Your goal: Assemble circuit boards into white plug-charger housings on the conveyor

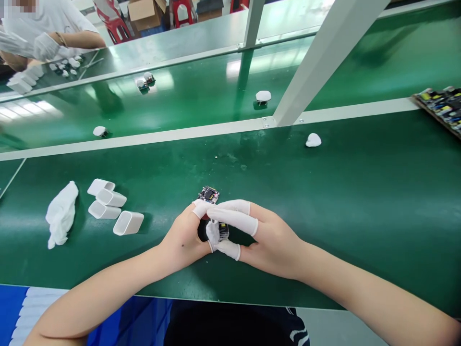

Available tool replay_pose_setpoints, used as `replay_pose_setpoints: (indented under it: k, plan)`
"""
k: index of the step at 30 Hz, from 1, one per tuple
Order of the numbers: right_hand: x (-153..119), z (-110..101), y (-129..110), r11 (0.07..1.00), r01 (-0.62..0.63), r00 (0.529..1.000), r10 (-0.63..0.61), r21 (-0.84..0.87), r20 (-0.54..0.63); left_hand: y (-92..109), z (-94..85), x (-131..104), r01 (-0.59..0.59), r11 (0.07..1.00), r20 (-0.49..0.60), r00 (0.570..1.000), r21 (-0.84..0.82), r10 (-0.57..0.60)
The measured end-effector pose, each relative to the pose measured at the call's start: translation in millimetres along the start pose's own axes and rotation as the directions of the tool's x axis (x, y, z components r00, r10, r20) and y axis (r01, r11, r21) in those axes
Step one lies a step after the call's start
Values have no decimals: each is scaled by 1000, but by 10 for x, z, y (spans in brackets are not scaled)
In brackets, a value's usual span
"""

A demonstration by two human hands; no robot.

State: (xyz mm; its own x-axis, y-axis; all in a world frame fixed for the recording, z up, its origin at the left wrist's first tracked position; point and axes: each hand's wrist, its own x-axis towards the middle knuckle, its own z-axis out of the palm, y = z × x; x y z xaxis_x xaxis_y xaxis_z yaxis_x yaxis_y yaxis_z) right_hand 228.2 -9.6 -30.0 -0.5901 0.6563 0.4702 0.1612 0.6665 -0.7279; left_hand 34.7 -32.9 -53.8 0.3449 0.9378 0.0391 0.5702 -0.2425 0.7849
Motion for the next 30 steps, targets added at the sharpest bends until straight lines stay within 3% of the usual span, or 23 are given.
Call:
replay_pose_setpoints:
  k: [12, 15, 18, 20, 22, 23, 26, 30]
  plan:
    - [-2, 22, 27, 998, -56, 998, 55, 19, 26, 64, -57, 61, 43, 999, 87, 995, 3, -43]
    - [10, 31, 31, 999, -21, 1000, 22, -40, 19, 201, -273, 56, 31, 999, 229, 973, -6, -29]
    - [27, 20, 18, 998, -12, 999, 15, -54, 40, 394, -621, 37, 104, 994, 377, 920, 32, -108]
    - [23, 21, 16, 998, -1, 999, 4, -60, 41, 471, -801, 124, 119, 985, 199, 970, 125, -142]
    - [7, 37, 24, 994, 16, 1000, -14, -105, 24, 467, -872, 383, 83, 968, 7, 996, 238, -88]
    - [-2, 48, 29, 991, 24, 1000, -21, -131, 21, 437, -866, 582, 40, 955, -36, 999, 295, -30]
    - [-20, 77, 41, 982, 53, 998, -48, -182, 30, 296, -747, 1359, -65, 844, -17, 996, 532, 88]
    - [-22, 89, 32, 969, 111, 993, -99, -222, 64, 197, -541, 2287, 30, 772, -71, 997, 635, 20]
